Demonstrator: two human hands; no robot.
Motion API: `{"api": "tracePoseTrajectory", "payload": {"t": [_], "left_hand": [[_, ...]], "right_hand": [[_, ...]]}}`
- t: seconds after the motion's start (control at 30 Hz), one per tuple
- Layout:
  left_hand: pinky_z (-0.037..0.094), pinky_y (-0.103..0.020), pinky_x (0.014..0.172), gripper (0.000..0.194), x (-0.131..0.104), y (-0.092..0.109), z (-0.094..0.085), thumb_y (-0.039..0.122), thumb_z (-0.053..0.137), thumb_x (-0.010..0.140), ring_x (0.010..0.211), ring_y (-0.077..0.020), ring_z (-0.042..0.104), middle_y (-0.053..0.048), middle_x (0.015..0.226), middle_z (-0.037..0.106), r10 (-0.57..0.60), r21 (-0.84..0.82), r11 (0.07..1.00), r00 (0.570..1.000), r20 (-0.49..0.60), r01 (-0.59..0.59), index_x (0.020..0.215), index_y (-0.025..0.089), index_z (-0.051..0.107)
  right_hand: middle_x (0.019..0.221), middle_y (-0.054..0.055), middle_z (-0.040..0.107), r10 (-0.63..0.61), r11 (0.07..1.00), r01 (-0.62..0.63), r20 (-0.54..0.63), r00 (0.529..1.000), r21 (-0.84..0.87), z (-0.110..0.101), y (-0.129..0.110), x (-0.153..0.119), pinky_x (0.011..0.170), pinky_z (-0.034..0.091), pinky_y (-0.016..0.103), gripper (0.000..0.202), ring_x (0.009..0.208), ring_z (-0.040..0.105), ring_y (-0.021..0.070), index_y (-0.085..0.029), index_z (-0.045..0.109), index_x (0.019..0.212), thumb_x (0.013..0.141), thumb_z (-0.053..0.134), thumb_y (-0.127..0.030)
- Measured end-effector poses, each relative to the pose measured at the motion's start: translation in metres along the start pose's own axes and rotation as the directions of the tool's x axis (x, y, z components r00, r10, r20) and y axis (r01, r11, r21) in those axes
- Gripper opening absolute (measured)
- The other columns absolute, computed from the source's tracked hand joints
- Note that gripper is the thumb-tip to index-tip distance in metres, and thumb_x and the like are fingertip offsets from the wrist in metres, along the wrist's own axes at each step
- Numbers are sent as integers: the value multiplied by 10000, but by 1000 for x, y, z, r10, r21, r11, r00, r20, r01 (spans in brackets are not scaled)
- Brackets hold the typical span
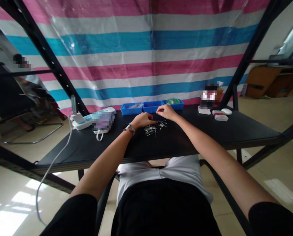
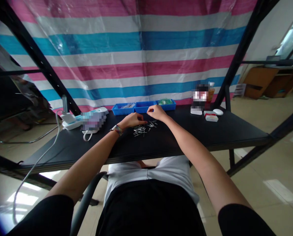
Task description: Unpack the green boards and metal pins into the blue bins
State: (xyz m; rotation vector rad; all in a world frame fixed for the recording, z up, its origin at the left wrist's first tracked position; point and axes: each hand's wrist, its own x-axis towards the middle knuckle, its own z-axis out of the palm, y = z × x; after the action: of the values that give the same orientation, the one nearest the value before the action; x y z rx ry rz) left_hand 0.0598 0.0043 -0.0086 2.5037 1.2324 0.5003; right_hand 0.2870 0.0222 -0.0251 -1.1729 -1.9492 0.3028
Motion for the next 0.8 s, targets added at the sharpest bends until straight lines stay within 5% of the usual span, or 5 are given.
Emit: {"api": "tracePoseTrajectory", "payload": {"t": [0.37, 0.53, 0.8], "left_hand": [[415, -310, 649, 197, 2, 6, 4, 382, 709, 799, 714, -203, 674, -35, 771, 766, -11, 34, 999, 1000, -7, 11, 836, 211, 797], [424, -295, 635, 151, 5, -3, 4, 342, 723, 781, 687, -195, 652, -57, 763, 761, -5, -114, 993, 992, -124, -9, 763, 196, 756], [421, -263, 657, 130, 10, -3, 3, 288, 776, 763, 664, -135, 557, -14, 712, 681, -10, -457, 879, 954, -299, -134, 773, 171, 721]], "right_hand": [[799, 30, 794, -39, 999, 39, 6, 999, -4, 5, -12, -4, 750, 480, 290, 152, 764, 689, 185, -182, 813, 757, 819, 682, -138], [765, 23, 779, 29, 996, -28, -1, 1000, 90, 7, -11, -3, 741, 476, 284, 140, 774, 701, 188, -190, 793, 713, 814, 698, -170], [653, -12, 697, 222, 901, -226, 54, 974, 370, 2, -26, -4, 487, 387, 229, 124, 466, 524, 95, -190, 737, 684, 792, 733, -251]]}}
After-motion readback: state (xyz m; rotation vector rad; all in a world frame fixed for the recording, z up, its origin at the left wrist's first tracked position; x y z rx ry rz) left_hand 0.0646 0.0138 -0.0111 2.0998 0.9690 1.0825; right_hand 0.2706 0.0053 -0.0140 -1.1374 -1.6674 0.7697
